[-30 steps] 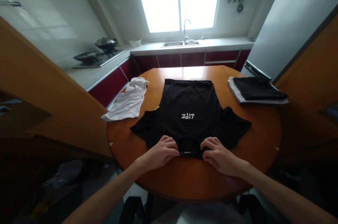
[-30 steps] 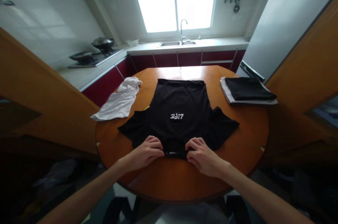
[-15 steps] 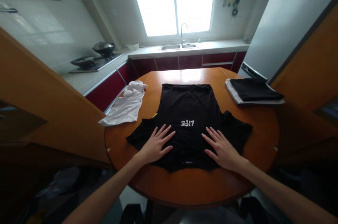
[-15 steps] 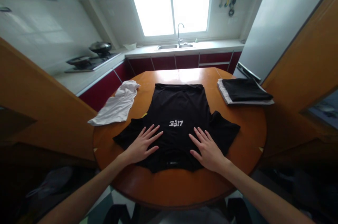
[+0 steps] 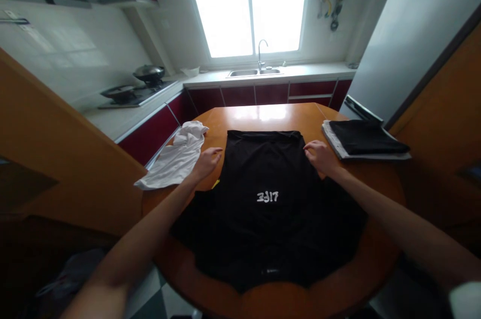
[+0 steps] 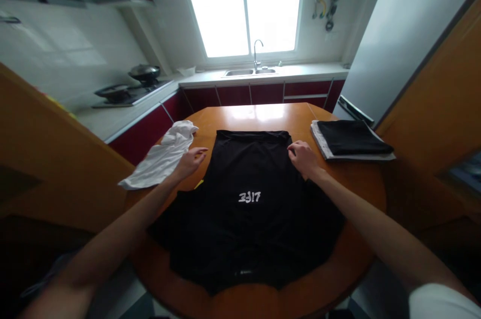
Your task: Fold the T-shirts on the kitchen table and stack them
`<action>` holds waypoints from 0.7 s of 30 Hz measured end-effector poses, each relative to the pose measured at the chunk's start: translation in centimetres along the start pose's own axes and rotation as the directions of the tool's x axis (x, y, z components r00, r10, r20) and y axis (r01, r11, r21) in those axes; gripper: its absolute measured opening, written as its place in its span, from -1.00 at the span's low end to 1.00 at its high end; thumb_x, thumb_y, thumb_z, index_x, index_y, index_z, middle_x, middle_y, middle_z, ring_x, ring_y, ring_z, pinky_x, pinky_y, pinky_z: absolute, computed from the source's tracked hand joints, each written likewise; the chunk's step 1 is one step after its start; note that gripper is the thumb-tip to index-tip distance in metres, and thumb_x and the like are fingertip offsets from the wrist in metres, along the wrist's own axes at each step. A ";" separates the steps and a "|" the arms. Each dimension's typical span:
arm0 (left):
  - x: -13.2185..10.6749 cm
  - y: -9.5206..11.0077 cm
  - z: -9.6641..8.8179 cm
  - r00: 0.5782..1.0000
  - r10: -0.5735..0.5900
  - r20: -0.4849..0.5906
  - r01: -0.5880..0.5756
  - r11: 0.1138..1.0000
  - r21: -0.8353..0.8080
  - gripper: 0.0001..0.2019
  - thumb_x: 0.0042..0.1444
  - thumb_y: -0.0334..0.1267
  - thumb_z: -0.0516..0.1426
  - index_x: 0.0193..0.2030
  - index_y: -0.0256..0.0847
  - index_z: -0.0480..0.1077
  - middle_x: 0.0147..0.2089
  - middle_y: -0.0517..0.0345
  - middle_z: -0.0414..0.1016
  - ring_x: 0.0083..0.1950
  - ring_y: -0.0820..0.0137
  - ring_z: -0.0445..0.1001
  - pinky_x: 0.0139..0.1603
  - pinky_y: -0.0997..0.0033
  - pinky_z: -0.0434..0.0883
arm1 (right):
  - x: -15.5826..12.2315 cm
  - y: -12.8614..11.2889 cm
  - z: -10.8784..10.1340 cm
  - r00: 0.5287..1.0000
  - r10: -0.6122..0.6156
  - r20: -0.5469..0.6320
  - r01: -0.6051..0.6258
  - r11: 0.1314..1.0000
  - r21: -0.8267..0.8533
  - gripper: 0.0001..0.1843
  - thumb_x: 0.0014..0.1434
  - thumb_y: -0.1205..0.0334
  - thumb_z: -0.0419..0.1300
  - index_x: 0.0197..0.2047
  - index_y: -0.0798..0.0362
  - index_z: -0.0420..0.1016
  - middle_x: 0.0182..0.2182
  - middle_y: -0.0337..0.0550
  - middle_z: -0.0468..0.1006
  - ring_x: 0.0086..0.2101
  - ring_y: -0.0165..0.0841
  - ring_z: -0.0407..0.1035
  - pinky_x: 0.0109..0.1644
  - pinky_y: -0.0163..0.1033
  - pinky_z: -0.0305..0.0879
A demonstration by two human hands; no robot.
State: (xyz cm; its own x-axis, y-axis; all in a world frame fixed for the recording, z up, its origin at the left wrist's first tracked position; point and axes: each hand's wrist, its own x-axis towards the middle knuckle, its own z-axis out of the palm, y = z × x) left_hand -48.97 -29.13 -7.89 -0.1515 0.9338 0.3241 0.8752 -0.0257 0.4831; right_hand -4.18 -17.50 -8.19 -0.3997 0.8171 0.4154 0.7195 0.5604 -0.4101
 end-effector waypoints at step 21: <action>18.9 -6.0 7.3 0.973 0.061 0.221 -0.070 0.997 0.037 -0.74 0.03 -0.36 0.10 -0.26 -0.13 0.63 0.03 0.12 0.65 0.12 0.20 0.54 0.25 0.24 0.37 | 13.3 6.5 6.8 0.979 0.020 0.200 0.012 0.988 -0.156 -0.69 0.31 0.29 0.13 0.02 0.14 0.62 0.10 0.11 0.56 0.13 -0.13 0.39 0.26 -0.11 0.23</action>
State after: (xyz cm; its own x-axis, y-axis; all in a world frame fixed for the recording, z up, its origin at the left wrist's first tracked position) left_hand -53.74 -8.69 -10.56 0.0072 0.9863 0.1649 0.8999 -0.0783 0.4289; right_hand -8.71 -2.11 -10.87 -0.4909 0.8387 0.2358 0.7944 0.5421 -0.2740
